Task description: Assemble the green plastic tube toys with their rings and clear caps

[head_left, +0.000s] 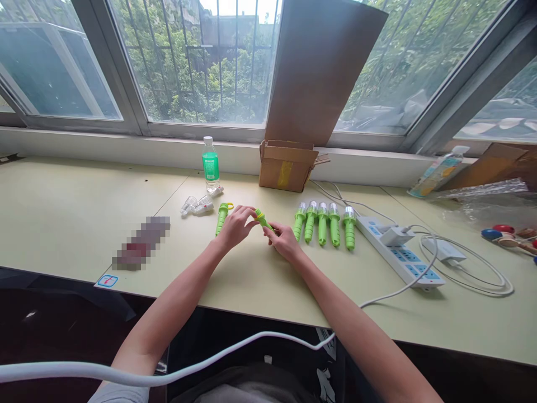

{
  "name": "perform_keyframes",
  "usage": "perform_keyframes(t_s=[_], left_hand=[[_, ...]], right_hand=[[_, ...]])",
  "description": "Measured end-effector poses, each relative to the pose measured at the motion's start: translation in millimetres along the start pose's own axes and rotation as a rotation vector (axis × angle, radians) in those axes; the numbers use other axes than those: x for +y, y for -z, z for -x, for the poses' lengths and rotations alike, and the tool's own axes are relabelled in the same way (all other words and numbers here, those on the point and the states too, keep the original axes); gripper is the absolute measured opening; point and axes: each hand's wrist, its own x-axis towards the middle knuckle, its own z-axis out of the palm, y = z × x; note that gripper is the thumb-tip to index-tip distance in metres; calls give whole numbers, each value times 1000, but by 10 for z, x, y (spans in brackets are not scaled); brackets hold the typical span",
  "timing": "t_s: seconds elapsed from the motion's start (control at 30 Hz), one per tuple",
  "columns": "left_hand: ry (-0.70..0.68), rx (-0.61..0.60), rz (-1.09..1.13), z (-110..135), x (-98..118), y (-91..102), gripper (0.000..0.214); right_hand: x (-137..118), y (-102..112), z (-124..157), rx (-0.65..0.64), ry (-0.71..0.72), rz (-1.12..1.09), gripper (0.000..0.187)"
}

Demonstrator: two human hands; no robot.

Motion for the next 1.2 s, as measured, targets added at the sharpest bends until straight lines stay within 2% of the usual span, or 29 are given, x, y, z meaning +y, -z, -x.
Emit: perform_keyframes(t_s=[0.1, 0.2, 0.37, 0.6, 0.8, 0.97, 1.2], left_hand=[[0, -37, 2, 6, -3, 6, 16], [13, -72, 0, 17, -10, 4, 18], [20, -58, -10, 21, -22, -6, 16], [-6, -25, 26, 1, -9, 18, 12], [-3, -89, 7, 4, 5, 22, 33], [9, -61, -14, 15, -1, -2, 18], [-3, -30, -21, 10, 2, 11, 12]], right_hand=[[-4, 0, 12, -34, -11, 16, 39], [15, -6, 19, -35, -63, -43, 34], [54, 1, -3, -30, -110, -131, 45], [53, 12, -17, -31, -61, -153, 43], [43, -1, -12, -51, -10, -106, 41], [44, -3, -11, -81, -65, -168, 41], [48, 4, -12, -38, -136, -217, 46]])
